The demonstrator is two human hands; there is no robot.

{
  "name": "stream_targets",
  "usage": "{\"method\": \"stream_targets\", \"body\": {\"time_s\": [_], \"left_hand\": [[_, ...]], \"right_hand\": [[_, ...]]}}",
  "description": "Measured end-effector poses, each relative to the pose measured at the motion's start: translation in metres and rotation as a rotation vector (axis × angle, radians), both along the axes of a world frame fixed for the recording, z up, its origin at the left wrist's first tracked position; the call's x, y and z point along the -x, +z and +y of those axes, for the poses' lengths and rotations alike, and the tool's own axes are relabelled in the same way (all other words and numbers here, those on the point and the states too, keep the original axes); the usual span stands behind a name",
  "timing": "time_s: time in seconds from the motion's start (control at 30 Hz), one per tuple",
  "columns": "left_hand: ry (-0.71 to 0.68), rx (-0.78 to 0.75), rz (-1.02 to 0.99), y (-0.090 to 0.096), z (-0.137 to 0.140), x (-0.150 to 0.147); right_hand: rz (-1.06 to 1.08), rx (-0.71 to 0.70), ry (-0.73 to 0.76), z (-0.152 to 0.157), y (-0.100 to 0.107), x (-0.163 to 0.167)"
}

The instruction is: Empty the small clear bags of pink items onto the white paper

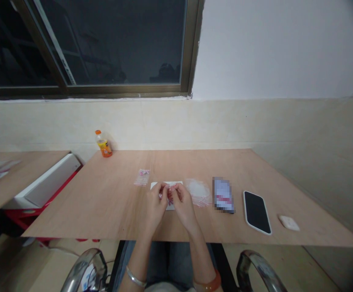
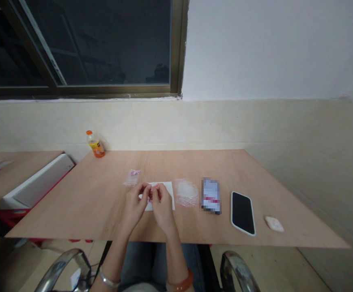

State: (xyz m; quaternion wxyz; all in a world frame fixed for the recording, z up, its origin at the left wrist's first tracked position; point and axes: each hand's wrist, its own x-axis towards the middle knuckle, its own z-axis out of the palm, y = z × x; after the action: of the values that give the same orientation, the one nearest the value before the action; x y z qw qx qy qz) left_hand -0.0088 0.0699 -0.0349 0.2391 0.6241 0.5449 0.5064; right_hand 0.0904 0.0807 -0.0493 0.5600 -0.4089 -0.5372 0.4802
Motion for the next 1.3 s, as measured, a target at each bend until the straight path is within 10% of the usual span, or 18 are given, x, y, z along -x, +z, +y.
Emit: {"method": "stream_targets", "body": {"time_s": [1.3], "left_hand": [[0.102,0.037,-0.051,-0.026,0.012,0.012]], "right_hand": [[-0.006,0.048,-0.088,0.004,-0.015,0.009]]}}
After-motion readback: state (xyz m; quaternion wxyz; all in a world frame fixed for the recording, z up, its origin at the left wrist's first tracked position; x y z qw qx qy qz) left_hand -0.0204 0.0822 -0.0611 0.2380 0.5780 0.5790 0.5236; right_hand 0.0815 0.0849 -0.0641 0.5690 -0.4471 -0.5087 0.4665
